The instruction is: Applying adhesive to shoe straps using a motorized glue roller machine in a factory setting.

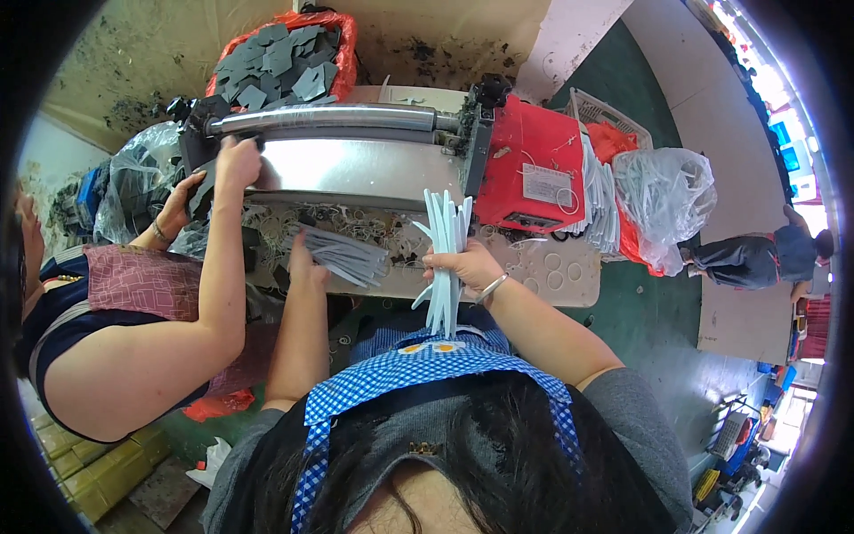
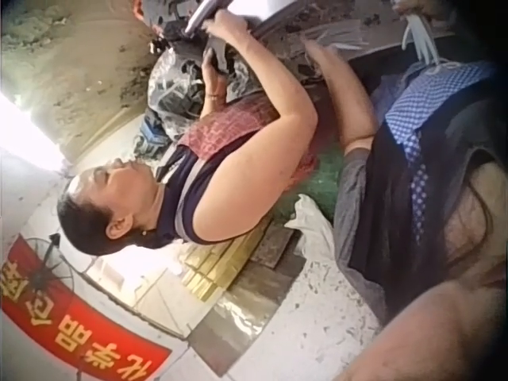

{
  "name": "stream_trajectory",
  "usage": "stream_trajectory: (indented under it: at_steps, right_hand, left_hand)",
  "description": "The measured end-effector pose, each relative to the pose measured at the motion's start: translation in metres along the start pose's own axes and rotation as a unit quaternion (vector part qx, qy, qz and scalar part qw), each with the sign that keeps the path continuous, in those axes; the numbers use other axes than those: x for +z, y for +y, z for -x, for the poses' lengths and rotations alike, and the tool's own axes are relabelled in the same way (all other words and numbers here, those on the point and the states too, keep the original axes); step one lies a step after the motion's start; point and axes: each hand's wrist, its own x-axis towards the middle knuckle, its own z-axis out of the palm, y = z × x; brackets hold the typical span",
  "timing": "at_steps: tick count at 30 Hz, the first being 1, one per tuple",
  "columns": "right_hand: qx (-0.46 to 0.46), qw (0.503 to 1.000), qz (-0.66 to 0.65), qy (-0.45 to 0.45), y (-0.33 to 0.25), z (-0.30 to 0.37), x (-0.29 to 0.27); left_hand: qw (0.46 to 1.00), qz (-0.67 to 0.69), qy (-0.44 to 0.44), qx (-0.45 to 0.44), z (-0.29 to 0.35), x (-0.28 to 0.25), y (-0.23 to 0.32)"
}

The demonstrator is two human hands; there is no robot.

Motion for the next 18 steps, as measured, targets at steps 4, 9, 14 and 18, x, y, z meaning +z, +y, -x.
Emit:
stream_trajectory:
  at_steps: [4, 9, 14, 18]
  right_hand:
    - [0.023, 0.999, -0.044, -0.003, 0.0, 0.003, -0.001]
    - [0.023, 0.998, -0.05, 0.007, -0.008, 0.004, 0.002]
    - [0.031, 0.999, -0.033, -0.02, 0.0, 0.0, 0.004]
    - [0.031, 0.999, -0.031, -0.021, 0.002, -0.004, 0.003]
  left_hand:
    - [0.996, 0.037, -0.036, -0.067, -0.007, -0.017, 0.013]
    - [0.993, -0.099, -0.011, -0.058, 0.002, -0.028, 0.015]
    - [0.999, 0.018, -0.01, -0.024, -0.021, -0.048, 0.002]
    - [0.993, 0.049, -0.009, 0.109, -0.011, -0.034, -0.011]
